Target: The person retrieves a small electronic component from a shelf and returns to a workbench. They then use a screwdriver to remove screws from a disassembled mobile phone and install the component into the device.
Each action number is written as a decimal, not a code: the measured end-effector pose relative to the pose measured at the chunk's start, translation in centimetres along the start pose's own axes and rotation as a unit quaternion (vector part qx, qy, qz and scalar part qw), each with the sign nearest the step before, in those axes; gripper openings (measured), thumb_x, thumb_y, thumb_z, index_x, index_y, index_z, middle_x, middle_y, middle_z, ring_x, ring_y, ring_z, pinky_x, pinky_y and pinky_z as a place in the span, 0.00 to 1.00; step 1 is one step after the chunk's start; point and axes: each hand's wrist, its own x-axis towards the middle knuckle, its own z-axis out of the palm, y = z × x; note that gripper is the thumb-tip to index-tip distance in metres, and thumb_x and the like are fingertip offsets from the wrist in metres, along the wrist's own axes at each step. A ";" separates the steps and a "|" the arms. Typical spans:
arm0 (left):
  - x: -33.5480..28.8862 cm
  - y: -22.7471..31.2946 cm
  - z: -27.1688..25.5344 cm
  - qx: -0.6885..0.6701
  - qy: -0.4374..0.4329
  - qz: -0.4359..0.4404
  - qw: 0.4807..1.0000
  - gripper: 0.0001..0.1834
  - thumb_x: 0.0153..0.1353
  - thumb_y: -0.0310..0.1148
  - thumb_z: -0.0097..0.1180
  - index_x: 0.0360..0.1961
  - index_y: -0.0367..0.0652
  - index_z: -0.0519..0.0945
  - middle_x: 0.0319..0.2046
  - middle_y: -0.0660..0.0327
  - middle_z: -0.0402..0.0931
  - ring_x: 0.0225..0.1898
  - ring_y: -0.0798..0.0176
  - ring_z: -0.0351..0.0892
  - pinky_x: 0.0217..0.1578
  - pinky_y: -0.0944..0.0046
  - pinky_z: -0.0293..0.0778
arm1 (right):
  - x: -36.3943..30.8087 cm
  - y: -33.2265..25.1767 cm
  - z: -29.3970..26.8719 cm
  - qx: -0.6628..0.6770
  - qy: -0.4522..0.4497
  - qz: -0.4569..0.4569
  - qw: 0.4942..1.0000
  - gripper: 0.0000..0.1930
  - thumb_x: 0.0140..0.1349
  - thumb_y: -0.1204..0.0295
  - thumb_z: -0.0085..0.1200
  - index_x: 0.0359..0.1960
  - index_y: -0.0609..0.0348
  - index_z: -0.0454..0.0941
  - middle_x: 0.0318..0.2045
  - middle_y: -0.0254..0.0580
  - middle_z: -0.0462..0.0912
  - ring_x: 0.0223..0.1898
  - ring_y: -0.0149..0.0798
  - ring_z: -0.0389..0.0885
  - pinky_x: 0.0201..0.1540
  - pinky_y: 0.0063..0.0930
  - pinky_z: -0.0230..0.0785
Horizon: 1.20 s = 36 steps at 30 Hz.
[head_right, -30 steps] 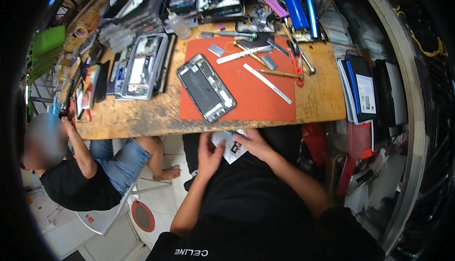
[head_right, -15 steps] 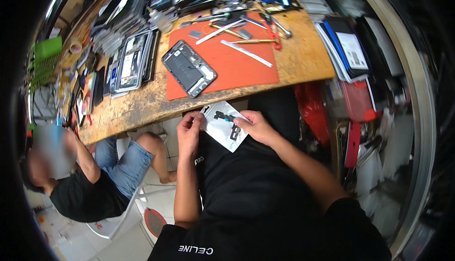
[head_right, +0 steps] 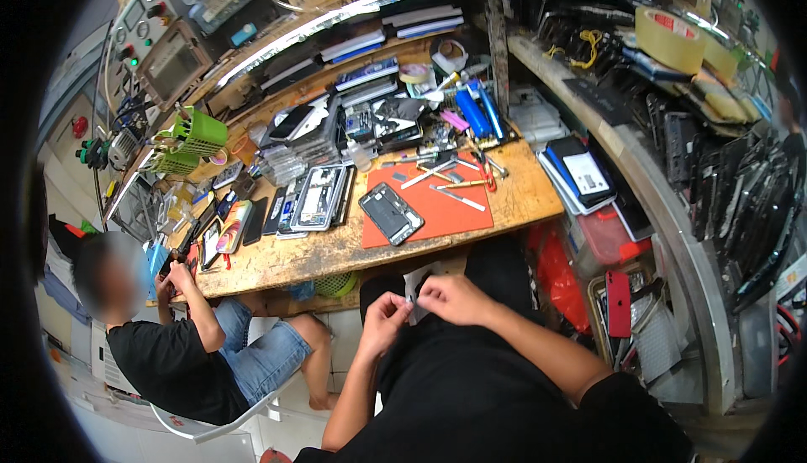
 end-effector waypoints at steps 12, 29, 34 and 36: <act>-2.0 2.3 2.6 -0.132 -0.089 -0.027 0.987 0.06 0.69 0.29 0.63 0.40 0.40 0.78 0.30 0.68 0.79 0.30 0.77 0.75 0.32 0.74 0.72 | -2.9 -1.1 0.2 0.102 -0.035 0.118 0.987 0.15 0.74 0.64 0.51 0.34 0.64 0.79 0.19 0.41 0.79 0.20 0.29 0.77 0.26 0.30 0.71; -3.5 6.0 3.0 0.468 0.161 0.327 0.805 0.10 0.48 0.27 0.66 0.35 0.50 0.86 0.30 0.61 0.70 0.35 0.55 0.75 0.26 0.56 0.72 | -3.2 -2.4 1.9 -0.091 0.175 -0.003 0.980 0.14 0.63 0.71 0.61 0.22 0.63 0.74 0.14 0.48 0.73 0.14 0.40 0.73 0.20 0.36 0.64; -3.8 7.2 3.2 0.464 0.063 0.202 0.860 0.10 0.58 0.33 0.64 0.41 0.47 0.86 0.37 0.57 0.72 0.43 0.52 0.76 0.37 0.52 0.77 | -3.5 -3.8 1.8 -0.131 0.123 -0.104 0.978 0.13 0.65 0.73 0.60 0.24 0.65 0.74 0.15 0.48 0.72 0.15 0.37 0.71 0.21 0.34 0.63; -3.9 7.8 3.0 0.428 0.034 0.192 0.883 0.13 0.59 0.35 0.65 0.45 0.47 0.87 0.40 0.57 0.73 0.46 0.51 0.76 0.41 0.52 0.78 | -3.5 -4.5 1.6 -0.146 0.110 -0.143 0.973 0.11 0.63 0.73 0.60 0.25 0.63 0.75 0.18 0.48 0.75 0.19 0.47 0.76 0.23 0.38 0.66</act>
